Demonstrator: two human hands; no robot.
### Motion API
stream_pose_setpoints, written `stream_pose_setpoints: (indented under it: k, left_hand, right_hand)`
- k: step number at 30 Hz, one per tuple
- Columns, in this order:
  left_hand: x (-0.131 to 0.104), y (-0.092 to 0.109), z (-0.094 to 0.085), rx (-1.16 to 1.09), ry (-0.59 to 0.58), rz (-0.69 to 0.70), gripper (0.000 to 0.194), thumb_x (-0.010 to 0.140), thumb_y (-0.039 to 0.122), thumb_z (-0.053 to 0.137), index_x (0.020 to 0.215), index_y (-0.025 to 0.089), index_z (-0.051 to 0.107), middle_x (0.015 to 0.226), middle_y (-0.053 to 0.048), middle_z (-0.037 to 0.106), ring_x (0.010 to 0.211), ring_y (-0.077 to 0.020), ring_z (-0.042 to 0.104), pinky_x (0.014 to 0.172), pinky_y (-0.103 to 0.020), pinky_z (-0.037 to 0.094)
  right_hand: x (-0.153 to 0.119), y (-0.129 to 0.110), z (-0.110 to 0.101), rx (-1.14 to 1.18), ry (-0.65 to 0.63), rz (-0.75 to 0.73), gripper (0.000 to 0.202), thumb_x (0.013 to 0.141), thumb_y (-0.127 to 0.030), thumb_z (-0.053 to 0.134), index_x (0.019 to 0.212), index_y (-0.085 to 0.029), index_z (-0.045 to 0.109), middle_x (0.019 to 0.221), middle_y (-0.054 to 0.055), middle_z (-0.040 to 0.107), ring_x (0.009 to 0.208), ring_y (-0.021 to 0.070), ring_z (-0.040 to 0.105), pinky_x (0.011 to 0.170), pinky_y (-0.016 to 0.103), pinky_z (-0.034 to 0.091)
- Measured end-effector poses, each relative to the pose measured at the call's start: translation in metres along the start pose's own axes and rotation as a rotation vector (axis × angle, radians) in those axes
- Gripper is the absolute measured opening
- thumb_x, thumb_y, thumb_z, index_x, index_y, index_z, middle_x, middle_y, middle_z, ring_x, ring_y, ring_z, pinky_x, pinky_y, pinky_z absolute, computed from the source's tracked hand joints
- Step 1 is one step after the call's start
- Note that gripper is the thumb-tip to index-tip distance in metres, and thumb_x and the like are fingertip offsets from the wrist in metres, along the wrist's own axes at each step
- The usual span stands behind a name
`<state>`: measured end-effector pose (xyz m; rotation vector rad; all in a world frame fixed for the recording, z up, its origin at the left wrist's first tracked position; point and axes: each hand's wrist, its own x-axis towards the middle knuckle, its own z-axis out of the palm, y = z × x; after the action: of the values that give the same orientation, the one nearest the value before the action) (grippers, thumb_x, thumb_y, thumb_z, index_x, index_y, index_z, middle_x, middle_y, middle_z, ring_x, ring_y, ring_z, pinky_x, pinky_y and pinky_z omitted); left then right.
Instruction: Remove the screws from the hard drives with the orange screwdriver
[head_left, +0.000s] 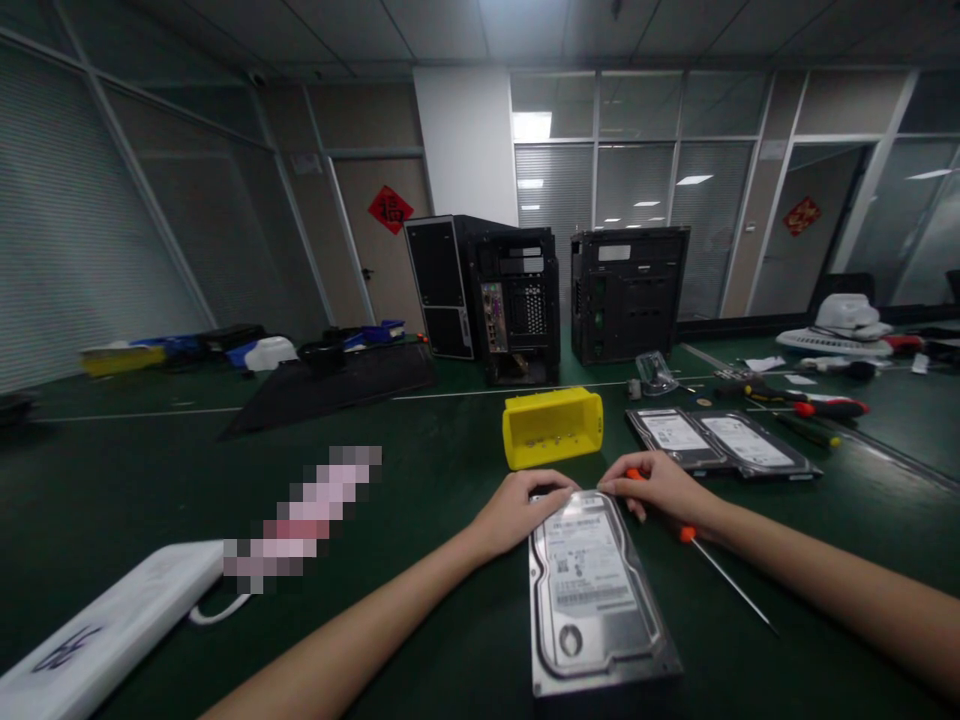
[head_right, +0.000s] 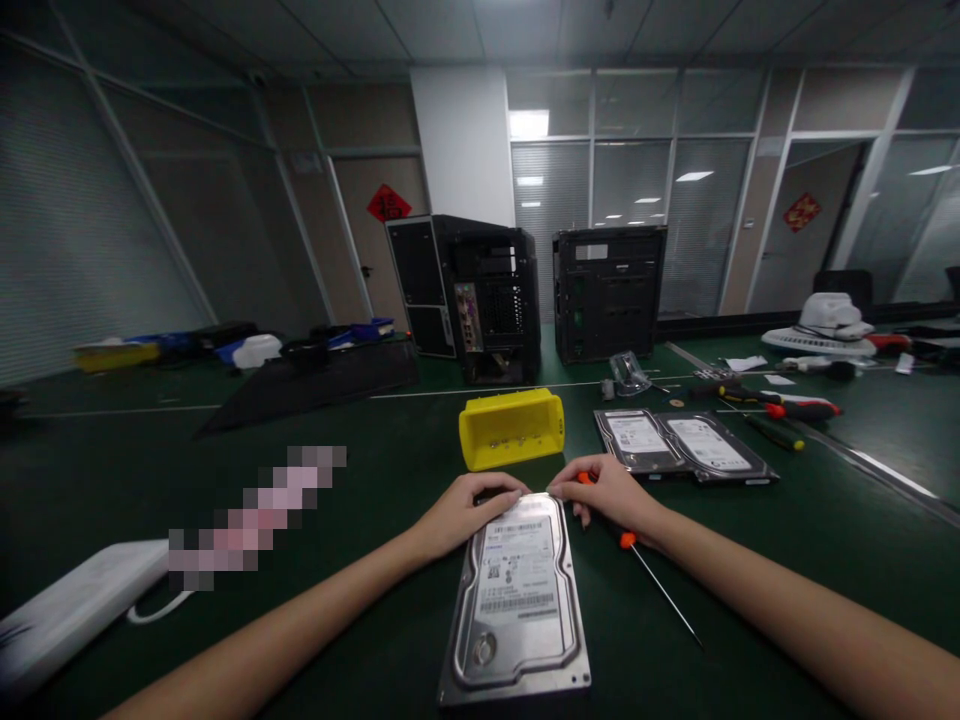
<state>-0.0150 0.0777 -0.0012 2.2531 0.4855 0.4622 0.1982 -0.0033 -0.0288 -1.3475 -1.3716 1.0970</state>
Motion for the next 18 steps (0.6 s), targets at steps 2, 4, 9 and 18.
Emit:
stream_pose_setpoints:
  k: [2, 4, 9, 18]
  left_hand:
    - [0.0001, -0.0001, 0.0001, 0.002, 0.001, -0.004, 0.031, 0.087, 0.038, 0.046, 0.1, 0.018, 0.065, 0.1, -0.004, 0.066, 0.092, -0.018, 0.059, 0.081, -0.027, 0.042]
    - [0.0005, -0.0005, 0.0004, 0.003, 0.001, -0.007, 0.031, 0.087, 0.038, 0.046, 0.1, 0.017, 0.065, 0.1, -0.004, 0.066, 0.092, -0.0182, 0.059, 0.082, -0.027, 0.042]
    - [0.0014, -0.001, 0.0004, -0.014, -0.013, 0.003, 0.031, 0.087, 0.038, 0.046, 0.1, 0.017, 0.065, 0.099, -0.004, 0.066, 0.092, -0.0177, 0.059, 0.082, -0.027, 0.042]
    - [0.0015, 0.0013, -0.0007, -0.011, -0.023, -0.012, 0.031, 0.088, 0.039, 0.045, 0.101, 0.017, 0.064, 0.1, -0.004, 0.066, 0.093, -0.0176, 0.058, 0.082, -0.027, 0.042]
  right_hand:
    - [-0.0004, -0.0006, 0.0005, 0.001, 0.002, 0.003, 0.029, 0.067, -0.037, 0.068, 0.084, -0.012, 0.066, 0.051, -0.004, 0.054, 0.041, 0.0044, 0.046, 0.042, 0.017, 0.037]
    - [-0.0008, -0.0013, 0.0013, 0.006, 0.001, 0.002, 0.029, 0.068, -0.037, 0.067, 0.082, -0.012, 0.066, 0.051, -0.004, 0.053, 0.041, 0.004, 0.045, 0.042, 0.017, 0.037]
    - [-0.0012, -0.0022, 0.0023, 0.019, 0.001, -0.006, 0.031, 0.069, -0.039, 0.066, 0.082, -0.011, 0.065, 0.049, -0.005, 0.053, 0.039, 0.0039, 0.044, 0.042, 0.017, 0.035]
    - [-0.0005, -0.0015, 0.001, -0.036, 0.016, -0.006, 0.03, 0.069, -0.038, 0.066, 0.082, -0.012, 0.067, 0.049, -0.004, 0.052, 0.039, 0.0039, 0.042, 0.042, 0.017, 0.035]
